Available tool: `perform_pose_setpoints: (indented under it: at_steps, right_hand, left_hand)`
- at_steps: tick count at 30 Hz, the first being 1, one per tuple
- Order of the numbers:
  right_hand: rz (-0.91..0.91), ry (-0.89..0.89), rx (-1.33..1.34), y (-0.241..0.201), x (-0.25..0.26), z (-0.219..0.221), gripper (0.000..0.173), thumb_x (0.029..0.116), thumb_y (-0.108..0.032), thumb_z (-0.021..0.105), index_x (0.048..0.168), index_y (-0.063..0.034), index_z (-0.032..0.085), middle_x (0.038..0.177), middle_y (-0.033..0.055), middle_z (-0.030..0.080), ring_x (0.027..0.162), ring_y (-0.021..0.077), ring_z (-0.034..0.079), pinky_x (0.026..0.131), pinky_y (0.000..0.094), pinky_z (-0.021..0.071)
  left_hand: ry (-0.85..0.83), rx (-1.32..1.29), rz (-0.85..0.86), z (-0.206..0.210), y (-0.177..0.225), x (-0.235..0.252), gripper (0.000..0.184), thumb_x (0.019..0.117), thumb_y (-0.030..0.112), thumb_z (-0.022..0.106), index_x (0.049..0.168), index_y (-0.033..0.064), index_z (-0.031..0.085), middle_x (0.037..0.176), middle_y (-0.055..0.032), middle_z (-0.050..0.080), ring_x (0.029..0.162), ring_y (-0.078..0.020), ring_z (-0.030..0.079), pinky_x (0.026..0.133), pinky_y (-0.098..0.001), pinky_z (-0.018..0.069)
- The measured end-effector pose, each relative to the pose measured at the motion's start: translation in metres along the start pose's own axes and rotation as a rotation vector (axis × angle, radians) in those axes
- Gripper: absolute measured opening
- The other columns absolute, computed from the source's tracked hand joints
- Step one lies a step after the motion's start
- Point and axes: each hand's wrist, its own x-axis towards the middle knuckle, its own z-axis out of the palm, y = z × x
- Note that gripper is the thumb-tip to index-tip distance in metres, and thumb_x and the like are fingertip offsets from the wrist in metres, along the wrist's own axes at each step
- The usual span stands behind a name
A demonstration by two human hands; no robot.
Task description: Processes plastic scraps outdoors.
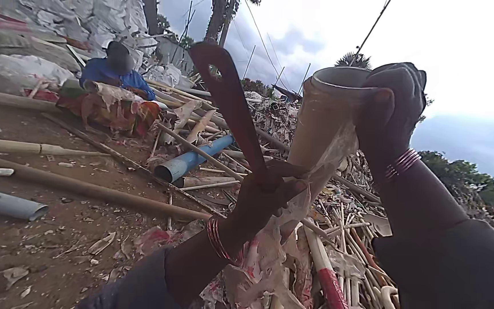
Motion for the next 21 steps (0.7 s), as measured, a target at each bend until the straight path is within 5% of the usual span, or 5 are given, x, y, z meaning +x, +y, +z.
perform_pose_setpoints:
  at_steps: [4, 8, 12, 14, 21]
  right_hand:
    - [-0.031, 0.018, 0.025, -0.009, 0.002, 0.003, 0.057, 0.113, -0.043, 0.024, 0.098, -0.0021, 0.06, 0.093, 0.0203, 0.066, 0.098, 0.0302, 0.063, 0.088, 0.0421, 0.0428]
    - [-0.036, 0.025, 0.072, -0.04, 0.011, 0.005, 0.054, 0.1121, -0.033, 0.025, 0.093, 0.0006, 0.062, 0.089, 0.0197, 0.064, 0.095, 0.0319, 0.063, 0.087, 0.0438, 0.0435]
    - [-0.119, 0.041, 0.128, -0.052, 0.017, 0.021, 0.054, 0.1127, -0.04, 0.024, 0.097, -0.0043, 0.062, 0.09, 0.0173, 0.066, 0.095, 0.0287, 0.063, 0.086, 0.0421, 0.0405]
    - [-0.155, 0.054, 0.17, -0.068, 0.021, 0.029, 0.052, 0.1121, -0.04, 0.025, 0.097, -0.0051, 0.062, 0.089, 0.0154, 0.066, 0.095, 0.0269, 0.063, 0.087, 0.0408, 0.0396]
    - [-0.197, 0.074, 0.275, -0.128, 0.034, 0.051, 0.05, 0.11, -0.036, 0.03, 0.095, -0.0078, 0.068, 0.081, 0.0105, 0.066, 0.091, 0.026, 0.063, 0.087, 0.0416, 0.0389]
  left_hand:
    - [0.167, 0.112, 0.103, -0.025, 0.011, 0.013, 0.031, 0.1052, 0.022, 0.055, 0.133, 0.0104, 0.062, 0.099, 0.0068, 0.071, 0.06, 0.0036, 0.057, 0.055, -0.0117, 0.0502]
    - [0.254, 0.188, 0.068, -0.036, 0.019, 0.014, 0.029, 0.1067, 0.016, 0.05, 0.132, 0.0094, 0.062, 0.111, 0.0042, 0.071, 0.056, 0.0042, 0.053, 0.051, -0.0112, 0.0466]
    - [0.276, 0.209, -0.019, -0.034, 0.019, 0.01, 0.035, 0.1015, 0.011, 0.056, 0.136, 0.0096, 0.062, 0.076, 0.0076, 0.064, 0.048, 0.0023, 0.05, 0.048, -0.0127, 0.0466]
    - [0.278, 0.223, -0.082, -0.034, 0.024, 0.007, 0.045, 0.0998, 0.005, 0.057, 0.144, 0.0109, 0.054, 0.074, 0.0089, 0.064, 0.052, 0.0036, 0.054, 0.053, -0.0117, 0.0499]
    - [0.444, 0.383, -0.18, -0.051, 0.035, -0.022, 0.019, 0.0833, -0.006, 0.066, 0.094, 0.0077, 0.06, 0.069, 0.0138, 0.059, 0.063, 0.0081, 0.059, 0.063, -0.0108, 0.0509]
